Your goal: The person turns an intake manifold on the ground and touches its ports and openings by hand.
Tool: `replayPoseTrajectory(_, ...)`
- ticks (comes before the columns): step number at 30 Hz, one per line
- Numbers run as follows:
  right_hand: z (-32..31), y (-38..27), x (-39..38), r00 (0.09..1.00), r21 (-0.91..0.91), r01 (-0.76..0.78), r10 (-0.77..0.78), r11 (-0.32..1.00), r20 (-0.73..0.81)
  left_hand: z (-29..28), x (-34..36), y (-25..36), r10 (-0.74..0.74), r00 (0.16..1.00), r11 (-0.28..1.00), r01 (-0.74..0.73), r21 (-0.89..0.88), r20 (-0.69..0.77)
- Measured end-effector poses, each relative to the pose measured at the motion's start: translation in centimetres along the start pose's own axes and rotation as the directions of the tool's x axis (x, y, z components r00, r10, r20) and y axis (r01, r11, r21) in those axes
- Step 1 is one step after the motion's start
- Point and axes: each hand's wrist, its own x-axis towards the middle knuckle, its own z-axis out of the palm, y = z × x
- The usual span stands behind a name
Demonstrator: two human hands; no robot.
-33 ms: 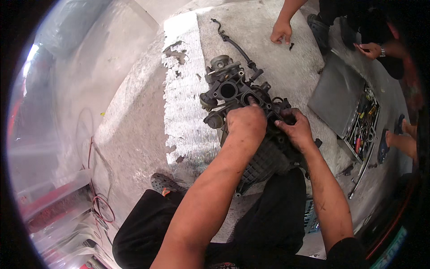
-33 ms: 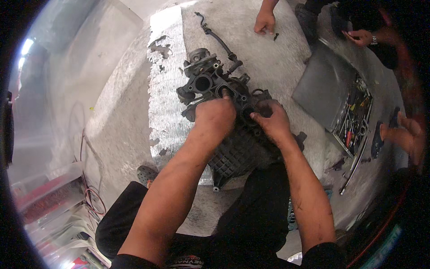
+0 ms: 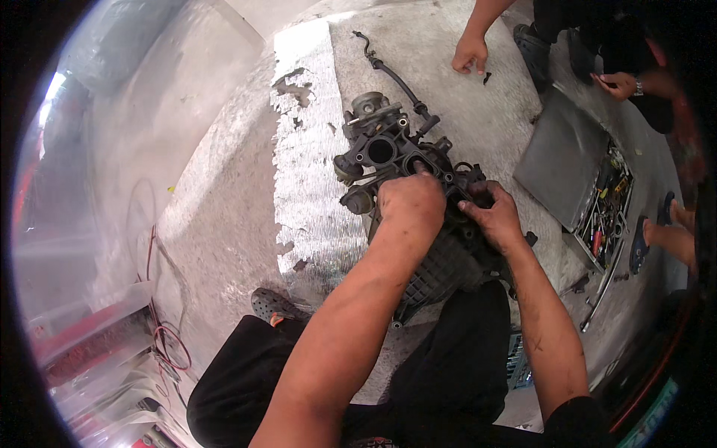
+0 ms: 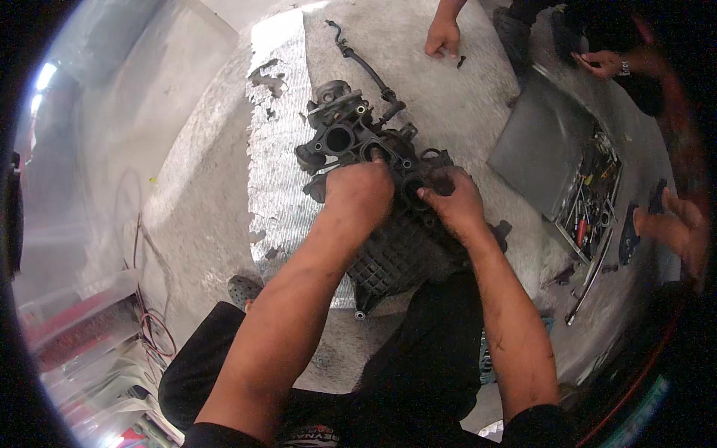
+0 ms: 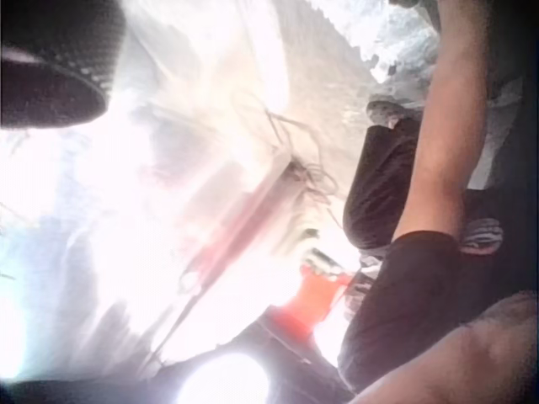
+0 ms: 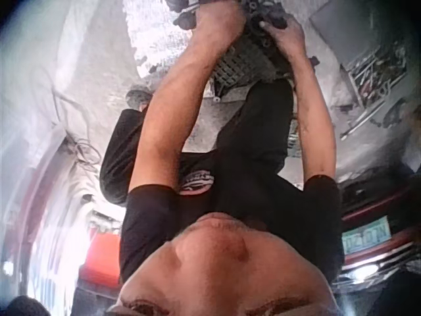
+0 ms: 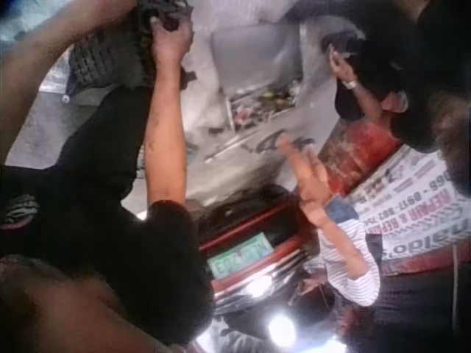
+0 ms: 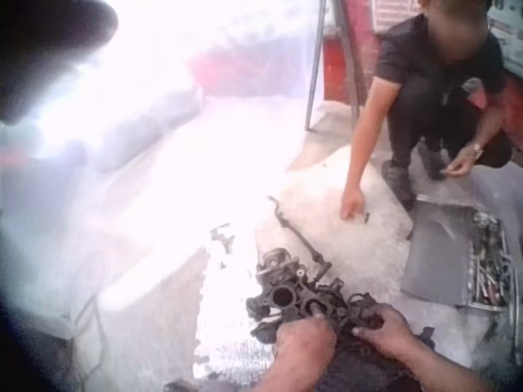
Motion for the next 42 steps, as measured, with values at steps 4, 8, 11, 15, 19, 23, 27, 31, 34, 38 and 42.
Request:
replayPoseTrajectory(4,0.4,-0.3,0.1,1.0,-0.001,-0.022,0.022,1.0,0.022,-1.6,0.6,-0.3,0.036,0.989,0.999,-0.033,-0.021,0.146)
replayPoseTrajectory(8,0.9,-2.0,0.1,1.0,-0.041,-0.026,0.025,0.999,-0.009,-1.6,0.7,-1.4,0.014,0.988,0.995,0.001,-0.097,0.155)
replayPoseTrajectory(11,0.9,-1.4,0.5,0.996,-0.171,-0.091,0.092,0.981,-0.003,-1.7,1.5,-1.8,0.03,0.989,0.984,-0.003,-0.179,0.146)
replayPoseTrajectory(15,1.4,-1.0,0.6,0.996,-0.152,-0.039,0.027,0.988,-0.083,-0.7,3.3,-1.8,0.065,0.98,0.975,-0.023,-0.222,0.187)
replayPoseTrajectory(19,1.3,-1.8,0.1,0.996,-0.217,-0.074,0.062,0.973,-0.062,0.1,1.9,-0.6,0.039,0.997,0.962,-0.021,-0.273,0.062)
replayPoseTrajectory(23,1.2,0.7,0.4,0.997,-0.183,-0.035,0.022,0.982,-0.071,0.0,1.1,0.4,0.037,0.996,0.955,-0.013,-0.296,0.077)
replayPoseTrajectory(27,1.0,0.4,0.6,0.999,-0.11,0.002,-0.005,0.994,-0.034,-0.7,0.8,0.2,0.031,0.995,0.952,-0.001,-0.306,0.094)
replayPoseTrajectory(31,0.7,-0.1,0.6,1.0,-0.078,-0.021,0.02,0.997,-0.012,-0.1,1.2,0.6,0.0,0.997,0.951,0.023,-0.309,0.073)
replayPoseTrajectory(34,0.6,0.0,0.7,1.0,-0.07,-0.007,0.007,0.998,-0.006,0.1,1.3,0.8,0.006,0.999,0.954,0.011,-0.3,0.054)
replayPoseTrajectory(38,0.2,0.7,0.9,1.0,0.007,-0.002,0.002,1.0,0.018,0.0,1.3,1.5,0.001,0.999,0.965,0.01,-0.261,0.043)
replayPoseTrajectory(42,0.2,1.5,1.0,0.998,-0.015,0.06,-0.059,0.998,0.018,0.2,1.5,1.6,0.018,0.997,0.974,-0.001,-0.225,0.076)
